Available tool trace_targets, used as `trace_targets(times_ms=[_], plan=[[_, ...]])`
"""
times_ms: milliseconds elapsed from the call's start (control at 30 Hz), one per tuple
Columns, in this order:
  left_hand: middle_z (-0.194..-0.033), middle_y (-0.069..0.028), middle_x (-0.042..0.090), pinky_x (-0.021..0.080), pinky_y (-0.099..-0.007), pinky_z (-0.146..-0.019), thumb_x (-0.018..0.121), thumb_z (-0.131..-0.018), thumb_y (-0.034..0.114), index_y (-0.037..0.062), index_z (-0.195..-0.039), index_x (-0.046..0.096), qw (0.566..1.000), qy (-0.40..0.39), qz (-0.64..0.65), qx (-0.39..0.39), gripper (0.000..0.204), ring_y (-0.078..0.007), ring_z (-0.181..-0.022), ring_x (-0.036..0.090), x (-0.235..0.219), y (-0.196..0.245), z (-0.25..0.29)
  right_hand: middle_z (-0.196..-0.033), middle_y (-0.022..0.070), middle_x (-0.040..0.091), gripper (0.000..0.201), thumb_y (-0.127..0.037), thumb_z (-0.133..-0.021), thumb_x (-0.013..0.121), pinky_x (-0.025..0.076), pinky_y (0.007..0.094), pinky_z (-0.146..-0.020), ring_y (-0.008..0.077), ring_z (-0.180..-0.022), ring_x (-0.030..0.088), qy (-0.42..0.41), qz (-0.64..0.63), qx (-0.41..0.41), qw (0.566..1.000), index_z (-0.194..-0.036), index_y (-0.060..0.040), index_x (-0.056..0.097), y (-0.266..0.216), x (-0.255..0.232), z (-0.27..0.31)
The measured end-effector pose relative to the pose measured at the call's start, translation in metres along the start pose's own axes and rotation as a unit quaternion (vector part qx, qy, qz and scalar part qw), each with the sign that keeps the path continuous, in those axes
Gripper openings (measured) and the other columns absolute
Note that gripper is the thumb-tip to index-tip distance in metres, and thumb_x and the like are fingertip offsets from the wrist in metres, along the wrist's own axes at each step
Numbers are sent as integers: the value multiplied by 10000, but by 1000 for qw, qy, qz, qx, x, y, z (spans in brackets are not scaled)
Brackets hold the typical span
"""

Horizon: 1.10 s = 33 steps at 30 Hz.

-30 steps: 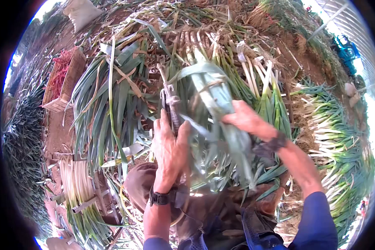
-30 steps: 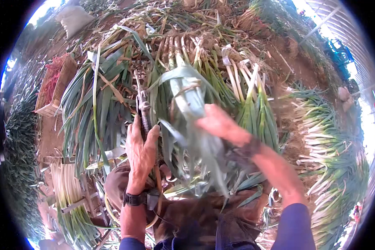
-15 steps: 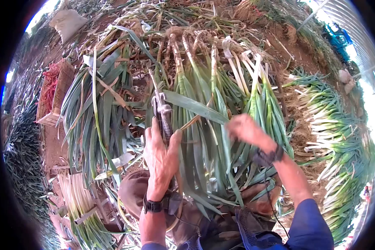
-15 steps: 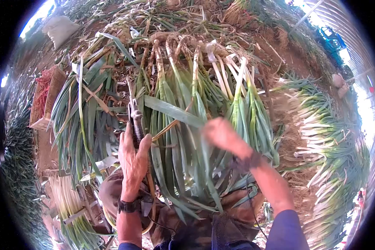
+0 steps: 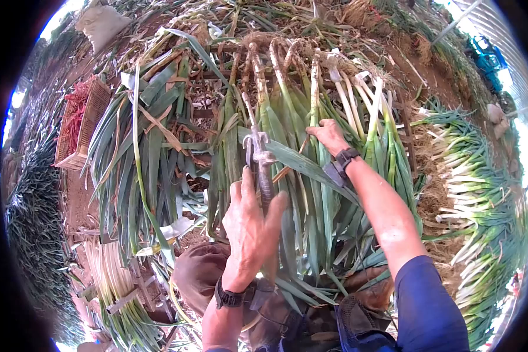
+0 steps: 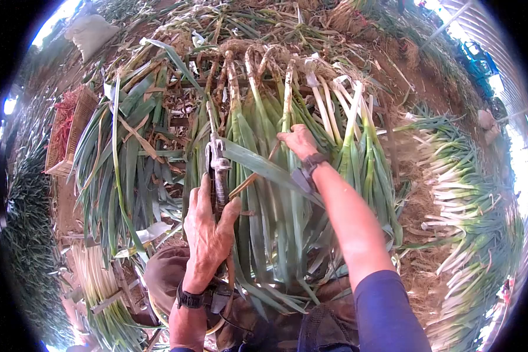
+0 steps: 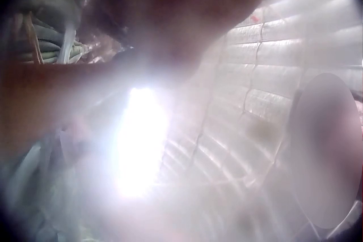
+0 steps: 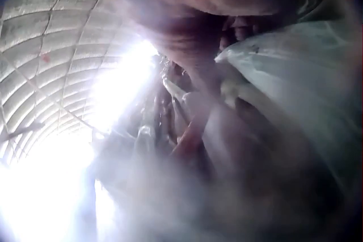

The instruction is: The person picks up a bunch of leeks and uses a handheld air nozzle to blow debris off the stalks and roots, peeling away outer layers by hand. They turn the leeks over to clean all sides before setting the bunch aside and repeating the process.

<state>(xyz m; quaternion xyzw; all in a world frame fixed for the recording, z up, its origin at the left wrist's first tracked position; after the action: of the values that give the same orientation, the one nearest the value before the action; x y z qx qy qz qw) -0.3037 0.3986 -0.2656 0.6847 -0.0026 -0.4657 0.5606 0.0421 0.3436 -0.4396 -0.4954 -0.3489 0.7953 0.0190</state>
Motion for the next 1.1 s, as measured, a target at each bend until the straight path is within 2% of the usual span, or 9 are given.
trace_targets(times_ms=[133,300,367,433,500,667,800,933,1100], plan=[[-1181,-244,569,510,-477,-870,688,-906,365,-99,-1483,415,1000,3,22,-13,789,-415,-1010,630,-1,2,0,-869,99,724,315,-305,-867,793,496,376,-577,168,-709,623,19,-70,-76,994,-1007,-26,754,-28,-58,15],[-1251,-260,569,530,-495,-871,673,-916,401,-83,-1508,394,999,-17,26,-8,814,-437,-1014,658,-2,2,0,-848,97,704,330,-320,-940,736,533,366,-673,185,-738,628,121,-53,-202,970,-1048,-7,738,-102,-174,49],[-1259,-259,561,523,-490,-894,665,-911,396,-69,-1514,396,999,-12,32,-9,807,-433,-1046,646,-2,1,2,-960,110,730,396,-410,-938,731,578,392,-853,208,-932,700,78,12,-175,981,-1098,-47,728,-140,-224,78],[-1248,-258,556,512,-482,-916,656,-903,383,-67,-1515,396,997,-22,76,-14,803,-428,-1072,628,-3,2,3,-800,78,679,305,-328,-980,693,555,356,-681,155,-703,627,74,-20,-254,964,-1023,-28,727,-153,-259,85],[-1232,-257,558,507,-479,-918,654,-900,377,-69,-1514,398,996,-21,83,-6,801,-424,-1075,621,-3,4,7,-825,80,685,343,-372,-1004,669,607,316,-723,169,-673,664,-25,-155,-265,951,-1026,-30,683,-165,-277,104],[-1149,-242,562,491,-469,-913,646,-900,383,-90,-1509,403,995,-63,73,2,809,-399,-1041,606,9,-2,21,-1311,257,618,737,-541,-965,677,436,435,-1139,322,-1323,545,-141,-31,-90,985,-1360,69,559,-99,-191,145],[-1016,-203,568,485,-438,-837,663,-907,379,-47,-1417,512,983,-139,116,-8,682,-333,-924,584,21,7,53,-982,107,720,509,-404,-885,814,544,368,-875,193,-927,664,-230,-109,-61,965,-1154,11,696,-6,-67,160],[-1059,-250,576,512,-473,-838,681,-925,296,-71,-1455,448,975,-202,87,40,686,-430,-959,619,42,9,89,-1458,252,562,967,-214,-718,889,403,343,-1153,291,-1330,552,-171,-72,-93,978,-1497,108,415,6,-41,187],[-1057,-262,583,509,-481,-832,681,-921,304,-85,-1442,448,965,-246,69,55,690,-443,-952,622,58,14,108,-1506,309,485,1074,-221,-703,899,385,394,-1182,360,-1422,478,-139,-54,-121,981,-1544,86,304,4,-41,191]])
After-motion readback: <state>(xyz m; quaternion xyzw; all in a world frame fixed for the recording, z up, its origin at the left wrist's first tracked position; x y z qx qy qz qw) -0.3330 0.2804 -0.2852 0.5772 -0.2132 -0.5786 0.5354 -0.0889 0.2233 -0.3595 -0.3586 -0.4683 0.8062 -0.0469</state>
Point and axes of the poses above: each hand's wrist, its own z-axis away from the middle knuckle, its own x-axis out of the palm, y = z × x, the point moved 6 cm from there along -z, towards the middle knuckle
